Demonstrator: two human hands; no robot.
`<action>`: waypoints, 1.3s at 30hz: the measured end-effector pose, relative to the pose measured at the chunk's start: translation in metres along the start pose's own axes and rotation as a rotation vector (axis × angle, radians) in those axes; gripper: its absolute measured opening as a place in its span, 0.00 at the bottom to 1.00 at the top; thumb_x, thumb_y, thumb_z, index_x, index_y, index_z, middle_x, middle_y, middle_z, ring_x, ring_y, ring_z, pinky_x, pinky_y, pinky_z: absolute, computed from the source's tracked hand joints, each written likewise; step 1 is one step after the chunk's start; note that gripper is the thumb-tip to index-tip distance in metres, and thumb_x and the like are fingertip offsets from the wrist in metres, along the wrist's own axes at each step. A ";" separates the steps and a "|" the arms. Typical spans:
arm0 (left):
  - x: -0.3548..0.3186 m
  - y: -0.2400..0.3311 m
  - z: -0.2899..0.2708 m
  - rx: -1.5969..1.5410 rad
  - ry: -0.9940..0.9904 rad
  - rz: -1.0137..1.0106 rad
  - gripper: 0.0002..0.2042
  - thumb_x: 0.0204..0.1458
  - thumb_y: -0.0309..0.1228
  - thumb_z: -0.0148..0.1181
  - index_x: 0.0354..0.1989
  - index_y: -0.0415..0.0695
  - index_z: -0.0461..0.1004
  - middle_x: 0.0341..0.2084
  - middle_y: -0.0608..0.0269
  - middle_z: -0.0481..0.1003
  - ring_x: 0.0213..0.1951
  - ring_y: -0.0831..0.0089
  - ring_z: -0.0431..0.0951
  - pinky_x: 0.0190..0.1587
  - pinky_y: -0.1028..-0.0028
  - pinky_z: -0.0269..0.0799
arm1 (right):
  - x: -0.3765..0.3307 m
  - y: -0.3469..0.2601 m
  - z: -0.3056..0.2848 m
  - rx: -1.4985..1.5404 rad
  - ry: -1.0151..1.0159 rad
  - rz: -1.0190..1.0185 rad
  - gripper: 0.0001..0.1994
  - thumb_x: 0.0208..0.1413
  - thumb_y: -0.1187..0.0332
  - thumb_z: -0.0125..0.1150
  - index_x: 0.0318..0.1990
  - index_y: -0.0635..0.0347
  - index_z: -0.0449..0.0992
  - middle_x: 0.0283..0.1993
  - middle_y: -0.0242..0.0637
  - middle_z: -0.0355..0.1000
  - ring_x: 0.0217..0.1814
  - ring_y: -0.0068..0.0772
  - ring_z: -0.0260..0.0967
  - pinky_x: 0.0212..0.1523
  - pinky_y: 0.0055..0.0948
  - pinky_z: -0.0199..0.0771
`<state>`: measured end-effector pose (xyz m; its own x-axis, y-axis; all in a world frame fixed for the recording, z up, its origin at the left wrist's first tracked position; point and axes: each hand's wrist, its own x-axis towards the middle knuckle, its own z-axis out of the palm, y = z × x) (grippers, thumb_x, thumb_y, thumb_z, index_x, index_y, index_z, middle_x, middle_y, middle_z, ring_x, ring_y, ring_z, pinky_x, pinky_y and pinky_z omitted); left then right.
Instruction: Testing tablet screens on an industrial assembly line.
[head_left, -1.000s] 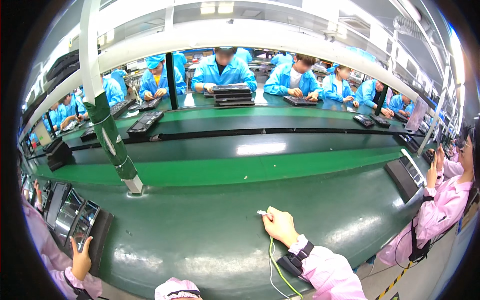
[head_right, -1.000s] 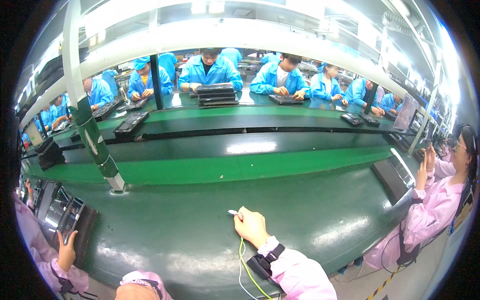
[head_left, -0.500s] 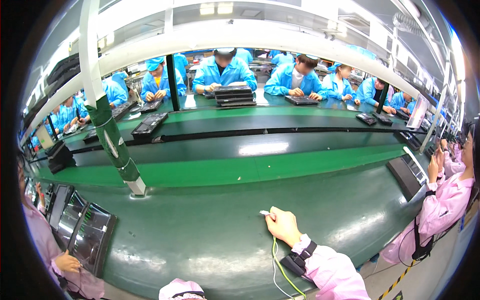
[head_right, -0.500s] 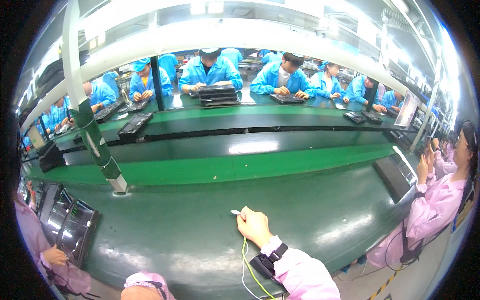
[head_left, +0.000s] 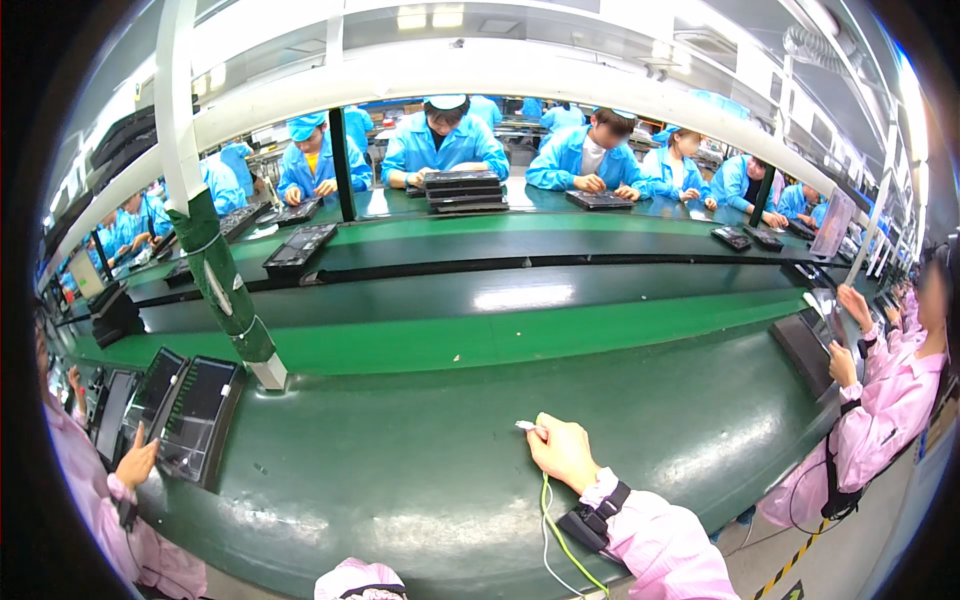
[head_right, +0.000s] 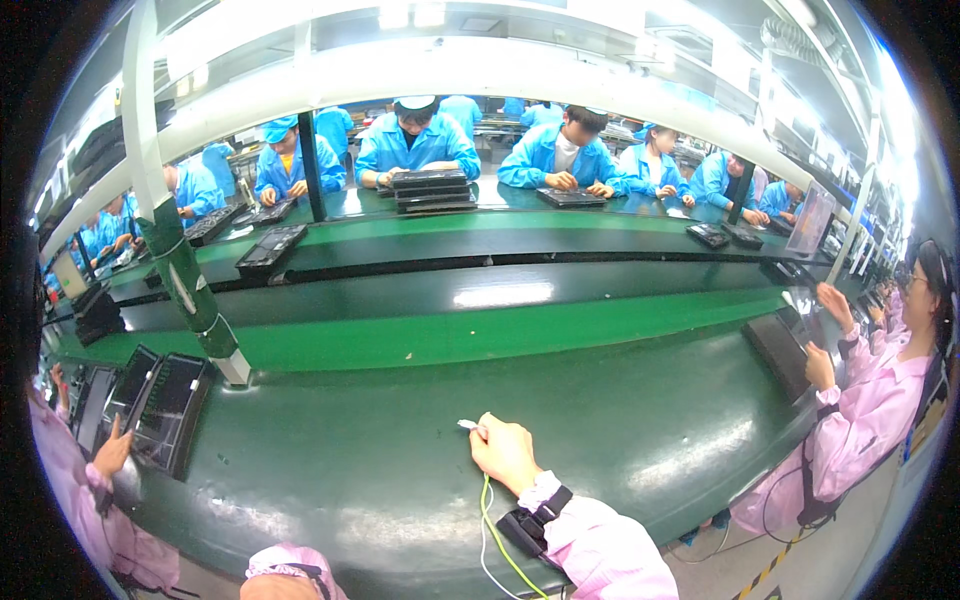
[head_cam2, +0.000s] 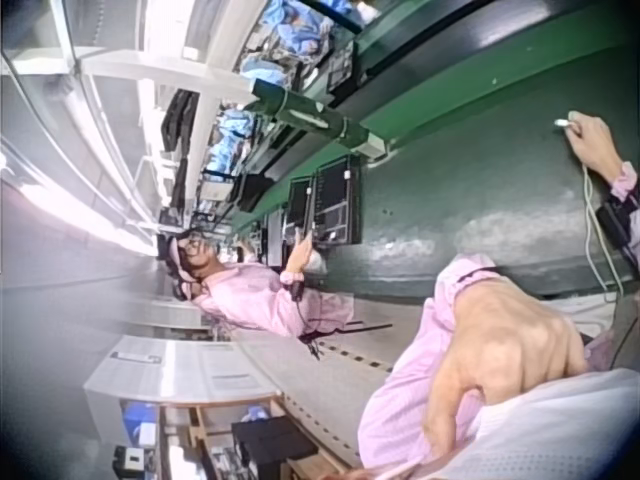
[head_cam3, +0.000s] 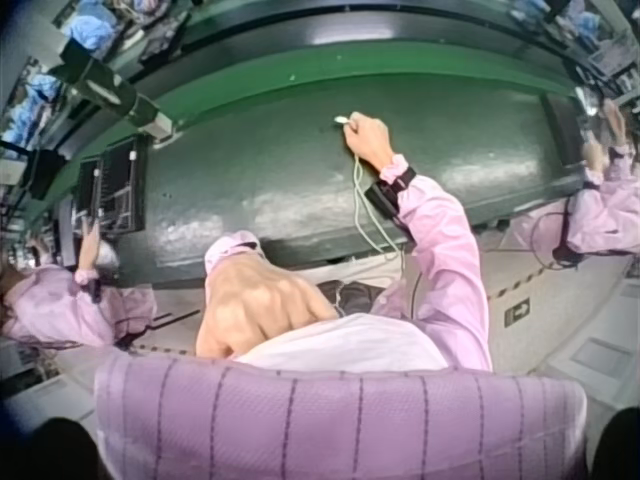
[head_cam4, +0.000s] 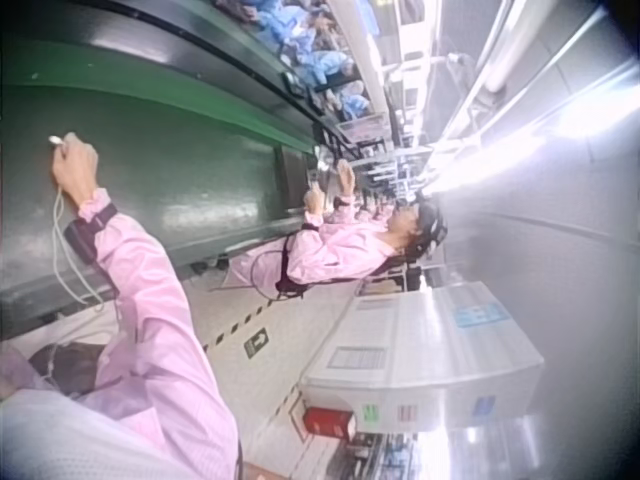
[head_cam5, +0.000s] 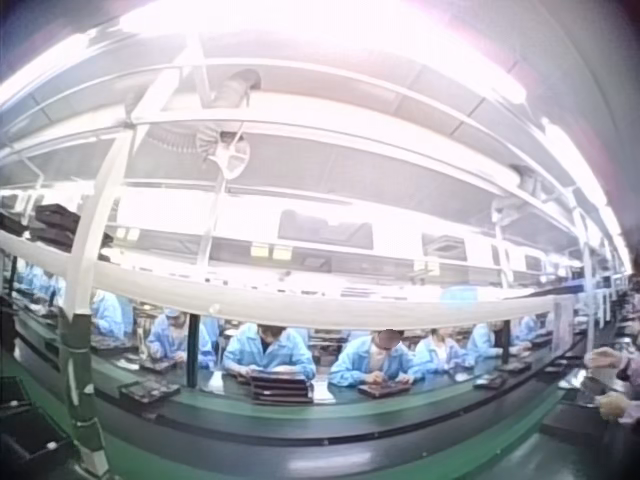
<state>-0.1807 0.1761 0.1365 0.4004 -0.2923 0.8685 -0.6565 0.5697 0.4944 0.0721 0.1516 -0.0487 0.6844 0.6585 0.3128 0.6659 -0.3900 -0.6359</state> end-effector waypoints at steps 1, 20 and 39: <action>0.002 -0.001 0.000 0.002 0.002 -0.003 0.23 0.38 0.46 0.59 0.06 0.47 0.56 0.06 0.65 0.57 0.10 0.62 0.60 0.18 0.67 0.54 | 0.000 0.000 0.000 0.019 0.016 -0.042 0.11 0.48 0.68 0.53 0.19 0.57 0.59 0.12 0.41 0.61 0.16 0.47 0.62 0.21 0.36 0.63; 0.008 -0.003 -0.004 -0.032 -0.002 0.008 0.22 0.39 0.45 0.59 0.06 0.46 0.57 0.06 0.65 0.57 0.10 0.62 0.60 0.18 0.67 0.55 | 0.002 -0.001 -0.003 -0.027 -0.043 -0.014 0.09 0.49 0.65 0.52 0.22 0.59 0.65 0.15 0.45 0.65 0.22 0.53 0.66 0.26 0.43 0.65; 0.011 -0.008 -0.019 -0.066 -0.007 0.034 0.22 0.41 0.45 0.57 0.07 0.46 0.57 0.06 0.64 0.57 0.11 0.63 0.60 0.18 0.67 0.55 | 0.002 -0.002 -0.006 -0.048 -0.092 0.014 0.09 0.50 0.64 0.52 0.25 0.59 0.68 0.17 0.47 0.68 0.24 0.54 0.68 0.28 0.45 0.67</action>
<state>-0.1594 0.1829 0.1413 0.3741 -0.2768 0.8851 -0.6258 0.6290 0.4613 0.0739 0.1498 -0.0431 0.6651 0.7084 0.2365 0.6714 -0.4285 -0.6046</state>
